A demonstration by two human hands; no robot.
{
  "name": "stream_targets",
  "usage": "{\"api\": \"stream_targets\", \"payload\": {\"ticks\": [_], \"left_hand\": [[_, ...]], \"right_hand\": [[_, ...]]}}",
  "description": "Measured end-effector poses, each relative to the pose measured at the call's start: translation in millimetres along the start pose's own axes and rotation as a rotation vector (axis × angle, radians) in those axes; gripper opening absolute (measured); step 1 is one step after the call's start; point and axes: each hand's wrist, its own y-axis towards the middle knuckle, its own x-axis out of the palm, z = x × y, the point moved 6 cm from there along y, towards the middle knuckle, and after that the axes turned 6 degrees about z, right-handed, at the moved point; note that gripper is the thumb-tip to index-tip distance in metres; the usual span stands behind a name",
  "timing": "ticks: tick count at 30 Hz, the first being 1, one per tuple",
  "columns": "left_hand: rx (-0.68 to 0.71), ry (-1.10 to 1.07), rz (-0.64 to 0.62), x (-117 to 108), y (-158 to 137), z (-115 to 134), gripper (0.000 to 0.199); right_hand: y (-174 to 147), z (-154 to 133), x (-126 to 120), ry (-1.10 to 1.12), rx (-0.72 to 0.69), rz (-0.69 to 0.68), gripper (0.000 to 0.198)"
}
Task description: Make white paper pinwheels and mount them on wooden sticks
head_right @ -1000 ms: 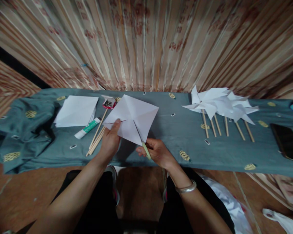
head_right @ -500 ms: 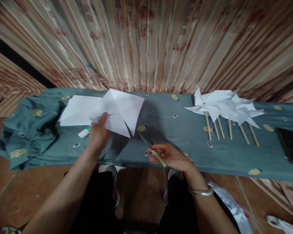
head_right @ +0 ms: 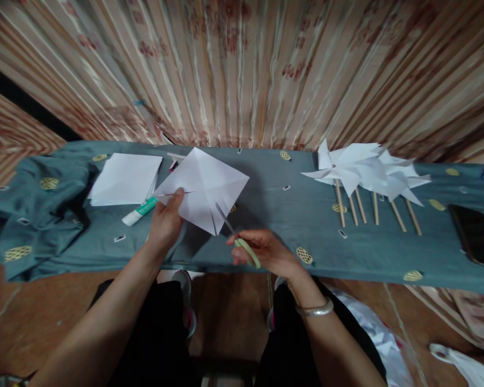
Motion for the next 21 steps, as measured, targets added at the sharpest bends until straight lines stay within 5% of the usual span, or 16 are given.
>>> {"api": "stream_targets", "payload": {"ticks": [6, 21], "left_hand": [[-0.018, -0.064, -0.057, 3.4, 2.4, -7.9, 0.034], [-0.051, -0.064, -0.074, 10.7, -10.9, -6.3, 0.039]], "right_hand": [[11.0, 15.9, 9.6, 0.038, 0.11, 0.001, 0.051], [18.2, 15.4, 17.9, 0.168, 0.058, 0.057, 0.047]]}}
